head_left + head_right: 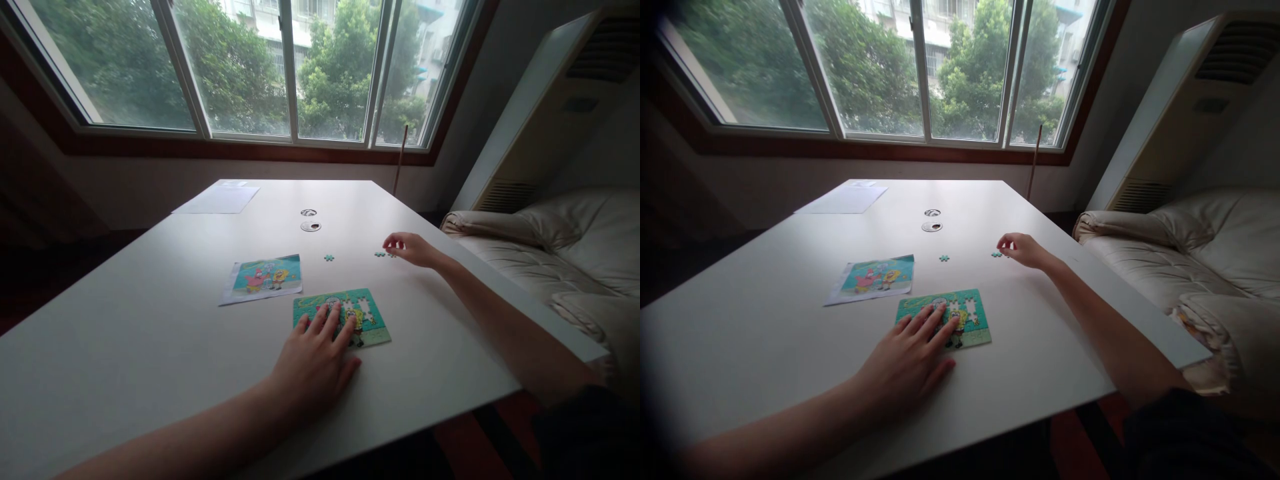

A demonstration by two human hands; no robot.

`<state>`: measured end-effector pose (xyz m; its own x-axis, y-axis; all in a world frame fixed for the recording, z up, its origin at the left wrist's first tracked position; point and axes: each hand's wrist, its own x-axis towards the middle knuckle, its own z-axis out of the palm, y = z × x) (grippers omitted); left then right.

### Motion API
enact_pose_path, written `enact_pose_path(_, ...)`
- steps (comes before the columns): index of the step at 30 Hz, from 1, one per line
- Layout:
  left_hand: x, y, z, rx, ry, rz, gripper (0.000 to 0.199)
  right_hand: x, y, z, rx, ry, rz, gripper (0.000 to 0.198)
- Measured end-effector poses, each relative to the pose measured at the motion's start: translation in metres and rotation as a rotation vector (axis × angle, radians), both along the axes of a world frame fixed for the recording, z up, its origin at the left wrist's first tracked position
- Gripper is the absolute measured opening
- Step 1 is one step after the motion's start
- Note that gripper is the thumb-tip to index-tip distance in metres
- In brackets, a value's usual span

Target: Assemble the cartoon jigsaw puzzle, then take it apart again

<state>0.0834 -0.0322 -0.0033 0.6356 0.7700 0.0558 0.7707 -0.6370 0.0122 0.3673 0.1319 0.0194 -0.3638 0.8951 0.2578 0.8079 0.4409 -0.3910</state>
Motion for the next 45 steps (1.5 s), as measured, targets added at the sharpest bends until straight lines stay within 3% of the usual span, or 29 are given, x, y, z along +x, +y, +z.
enact_pose_path(4, 0.001, -0.002, -0.001, 0.037, 0.001, 0.036, 0.055, 0.028, 0.014, -0.011, -0.108, -0.009, -0.088, 0.026)
enact_pose_path(8, 0.002, -0.004, -0.001, 0.056, 0.000, 0.069, 0.055, 0.032, 0.018, -0.020, -0.215, -0.031, -0.104, 0.033)
enact_pose_path(21, 0.001, -0.003, 0.000, 0.036, 0.009, 0.050, 0.054, 0.031, 0.009, -0.011, -0.506, 0.082, -0.012, 0.036)
enact_pose_path(24, 0.001, -0.003, 0.000, 0.033, 0.004, 0.051, 0.054, 0.016, 0.003, -0.006, -0.514, 0.157, 0.064, 0.035)
enact_pose_path(29, 0.001, -0.003, 0.000, 0.043, -0.006, 0.046, 0.054, -0.030, -0.020, 0.002, -0.549, 0.349, 0.312, 0.033)
enact_pose_path(33, 0.001, -0.003, -0.001, 0.048, -0.010, 0.041, 0.054, -0.065, -0.044, 0.001, -0.499, 0.302, 0.444, 0.025)
enact_pose_path(40, 0.001, -0.002, -0.005, 0.083, -0.023, 0.037, 0.054, -0.087, -0.062, -0.005, -0.349, 0.184, 0.484, 0.015)
enact_pose_path(45, 0.001, -0.003, -0.004, 0.075, -0.017, 0.039, 0.054, -0.087, -0.062, -0.006, -0.320, 0.154, 0.477, 0.013)
